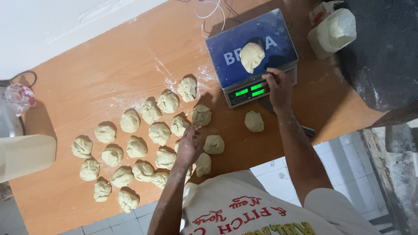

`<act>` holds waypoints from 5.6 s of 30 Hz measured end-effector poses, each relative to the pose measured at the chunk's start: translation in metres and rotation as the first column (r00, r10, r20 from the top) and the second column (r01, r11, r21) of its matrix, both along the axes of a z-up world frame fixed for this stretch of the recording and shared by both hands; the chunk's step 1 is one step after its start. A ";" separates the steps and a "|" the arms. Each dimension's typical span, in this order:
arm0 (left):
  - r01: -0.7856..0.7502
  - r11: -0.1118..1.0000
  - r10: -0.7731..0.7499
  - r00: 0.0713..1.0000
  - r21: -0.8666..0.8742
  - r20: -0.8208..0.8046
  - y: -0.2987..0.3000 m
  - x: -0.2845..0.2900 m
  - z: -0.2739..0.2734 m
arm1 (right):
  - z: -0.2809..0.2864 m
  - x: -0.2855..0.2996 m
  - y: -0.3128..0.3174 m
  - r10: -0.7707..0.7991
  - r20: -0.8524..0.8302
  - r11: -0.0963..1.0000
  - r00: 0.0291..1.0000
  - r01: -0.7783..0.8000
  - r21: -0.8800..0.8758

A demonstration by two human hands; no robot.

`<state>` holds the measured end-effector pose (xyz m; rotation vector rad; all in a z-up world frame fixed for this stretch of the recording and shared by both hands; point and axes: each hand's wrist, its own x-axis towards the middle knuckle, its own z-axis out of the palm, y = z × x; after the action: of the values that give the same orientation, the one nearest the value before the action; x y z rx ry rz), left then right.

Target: Cutting a large piece of dough into smaller portions and weighing them on a digital scale.

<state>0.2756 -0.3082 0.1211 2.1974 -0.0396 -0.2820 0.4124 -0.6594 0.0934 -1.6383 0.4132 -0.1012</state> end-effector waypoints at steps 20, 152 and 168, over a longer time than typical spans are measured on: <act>-0.103 0.989 0.123 0.969 0.102 -0.212 0.033 -0.023 0.030 | 0.007 0.074 0.043 0.266 -0.092 0.325 0.960 -0.179 -0.929; -0.351 0.891 0.386 0.920 -0.287 0.073 -0.134 0.111 -0.040 | -0.014 0.066 -0.063 0.451 0.147 0.848 0.880 -0.371 -0.379; -0.028 0.709 -0.425 0.780 0.705 0.459 -0.201 0.218 -0.076 | -0.022 0.082 -0.081 0.824 -0.013 0.552 0.566 -0.808 -0.207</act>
<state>0.4934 -0.5094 0.0450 2.9538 -0.6484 0.3667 0.4941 -0.7401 0.0718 -1.8600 -0.4936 0.5211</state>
